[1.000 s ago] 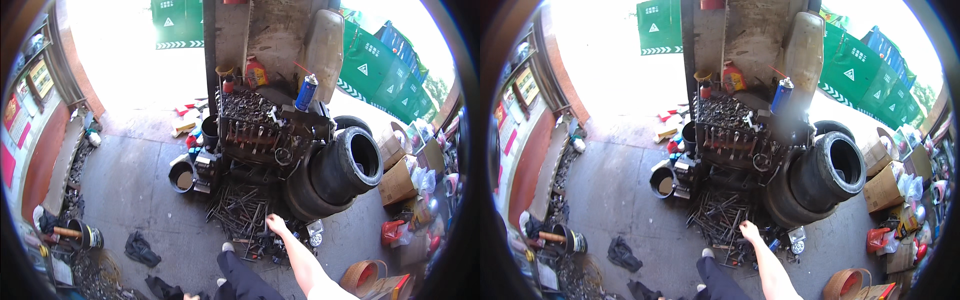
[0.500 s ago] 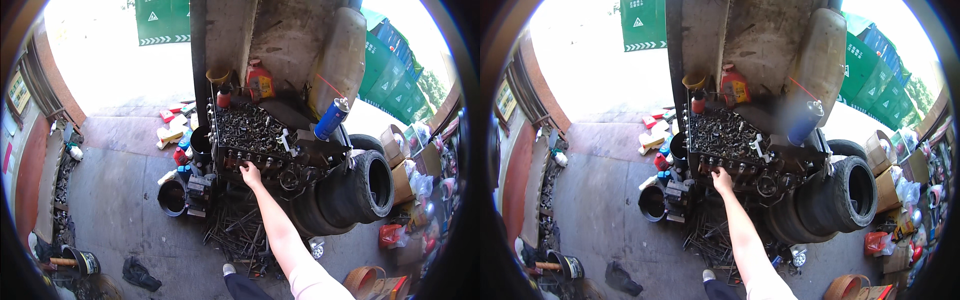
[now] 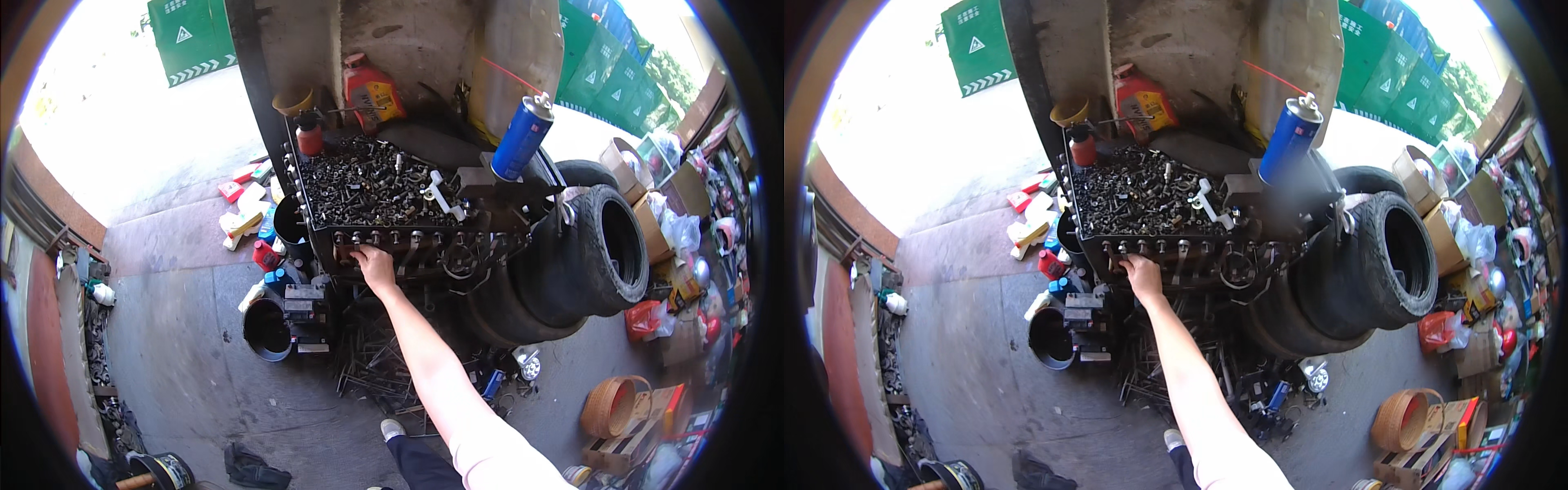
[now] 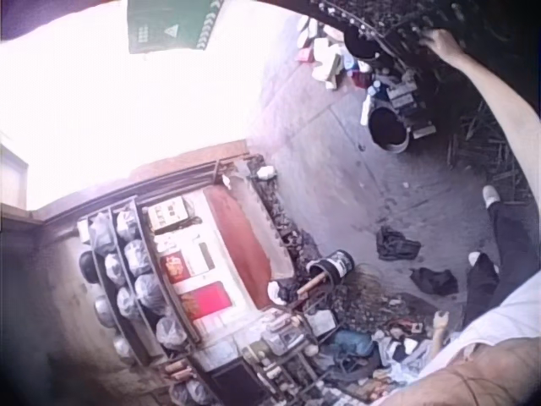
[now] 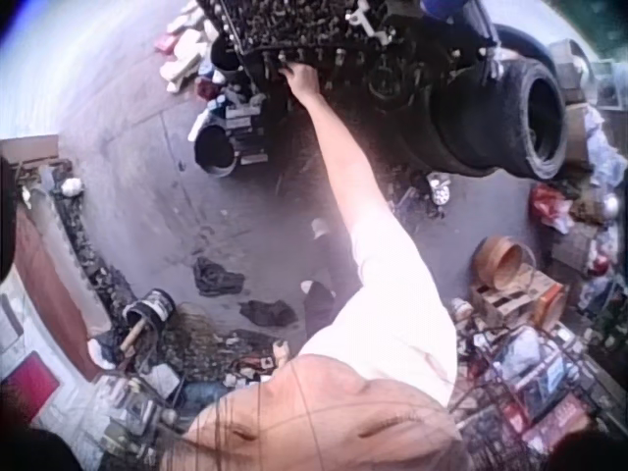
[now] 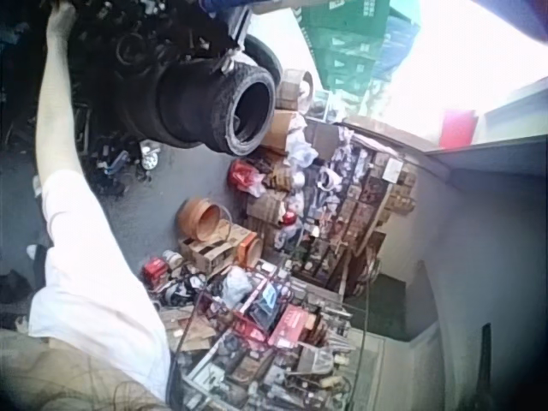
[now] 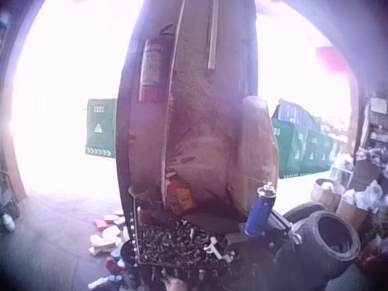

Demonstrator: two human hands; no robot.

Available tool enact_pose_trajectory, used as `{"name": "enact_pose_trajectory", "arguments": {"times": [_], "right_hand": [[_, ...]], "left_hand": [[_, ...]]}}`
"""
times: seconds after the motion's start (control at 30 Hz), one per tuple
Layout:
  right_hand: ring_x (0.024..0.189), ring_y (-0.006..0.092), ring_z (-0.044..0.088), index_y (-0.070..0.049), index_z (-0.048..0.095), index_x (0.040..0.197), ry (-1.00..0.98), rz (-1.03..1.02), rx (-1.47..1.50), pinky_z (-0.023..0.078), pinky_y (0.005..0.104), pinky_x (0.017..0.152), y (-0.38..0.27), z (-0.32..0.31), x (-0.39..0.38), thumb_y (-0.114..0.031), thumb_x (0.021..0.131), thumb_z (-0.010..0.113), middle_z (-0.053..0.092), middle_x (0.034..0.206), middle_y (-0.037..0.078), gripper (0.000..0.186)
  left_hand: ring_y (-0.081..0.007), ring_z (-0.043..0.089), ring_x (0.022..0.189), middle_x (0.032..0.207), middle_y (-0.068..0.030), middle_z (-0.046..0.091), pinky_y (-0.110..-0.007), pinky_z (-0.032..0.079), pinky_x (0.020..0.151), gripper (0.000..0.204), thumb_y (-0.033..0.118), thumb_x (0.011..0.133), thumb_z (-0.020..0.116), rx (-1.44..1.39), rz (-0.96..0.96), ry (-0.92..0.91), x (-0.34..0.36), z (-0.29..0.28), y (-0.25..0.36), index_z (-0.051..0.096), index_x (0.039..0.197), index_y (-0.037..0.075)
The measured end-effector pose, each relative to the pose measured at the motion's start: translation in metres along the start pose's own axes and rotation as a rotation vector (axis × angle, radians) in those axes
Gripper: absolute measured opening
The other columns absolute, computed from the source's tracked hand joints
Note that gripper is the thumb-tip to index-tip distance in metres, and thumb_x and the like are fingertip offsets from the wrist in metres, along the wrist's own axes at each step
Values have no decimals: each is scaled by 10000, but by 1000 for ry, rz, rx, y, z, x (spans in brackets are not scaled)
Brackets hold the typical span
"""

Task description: The person sits on the floor and uses a screwdriver and wrench to adjust a small mechanical part. They repeatedly tighten and loosen screws, inspect the part, and occasionally reach for tools from a nearby pile.

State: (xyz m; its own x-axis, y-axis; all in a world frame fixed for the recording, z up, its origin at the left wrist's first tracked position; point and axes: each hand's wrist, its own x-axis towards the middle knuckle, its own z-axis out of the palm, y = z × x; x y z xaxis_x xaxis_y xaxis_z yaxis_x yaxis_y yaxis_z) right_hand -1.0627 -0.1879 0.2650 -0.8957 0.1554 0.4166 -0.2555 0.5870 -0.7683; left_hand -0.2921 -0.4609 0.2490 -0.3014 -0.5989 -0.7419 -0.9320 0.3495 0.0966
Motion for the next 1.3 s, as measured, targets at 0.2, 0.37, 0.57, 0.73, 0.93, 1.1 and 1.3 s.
{"name": "enact_pose_trajectory", "arguments": {"times": [0.2,0.37,0.57,0.73,0.93,1.1,1.3], "right_hand": [[552,252,603,-32,645,905,-106,157,185,467,331,503,16,-4,8,-120,776,595,621,726,162,164],[464,127,580,3,641,931,-56,405,448,452,226,423,9,8,4,-125,813,589,628,668,84,182],[566,112,604,7,645,914,-29,429,780,477,201,497,22,25,-5,-110,823,591,630,704,45,158],[611,83,564,-39,643,857,-176,271,617,455,212,534,32,11,-56,-40,811,569,621,740,17,87],[640,246,606,-45,557,874,-135,195,36,461,315,582,17,-55,-253,-173,849,535,615,744,116,132],[634,179,619,-45,599,850,186,864,-181,466,312,579,27,-172,-473,-294,795,617,624,684,79,255],[499,146,586,-14,540,812,622,1339,-243,472,298,492,18,-343,-714,-177,801,570,599,624,104,166]], "left_hand": [[-275,548,947,1050,-132,573,-338,461,767,447,285,757,621,82,-25,-108,9,24,-45,509,1129,63],[-273,547,957,1062,-134,572,-341,455,783,443,284,757,625,11,-27,-103,11,28,-46,513,1129,70],[-270,545,968,1077,-137,570,-344,448,802,439,282,757,630,-50,-9,-102,21,27,-38,517,1129,79],[-268,543,977,1089,-139,568,-347,442,817,435,281,757,634,-68,25,-141,31,13,-33,521,1129,86],[-265,541,988,1103,-141,566,-350,434,836,431,279,756,638,-105,87,-260,51,-12,-47,525,1129,94],[-252,538,960,1085,-135,563,-346,435,818,421,263,758,638,-208,123,-357,64,-20,-75,522,1126,94],[-188,521,763,952,-83,546,-315,458,633,388,180,779,608,-234,182,-420,94,-28,-97,481,1135,90]]}}
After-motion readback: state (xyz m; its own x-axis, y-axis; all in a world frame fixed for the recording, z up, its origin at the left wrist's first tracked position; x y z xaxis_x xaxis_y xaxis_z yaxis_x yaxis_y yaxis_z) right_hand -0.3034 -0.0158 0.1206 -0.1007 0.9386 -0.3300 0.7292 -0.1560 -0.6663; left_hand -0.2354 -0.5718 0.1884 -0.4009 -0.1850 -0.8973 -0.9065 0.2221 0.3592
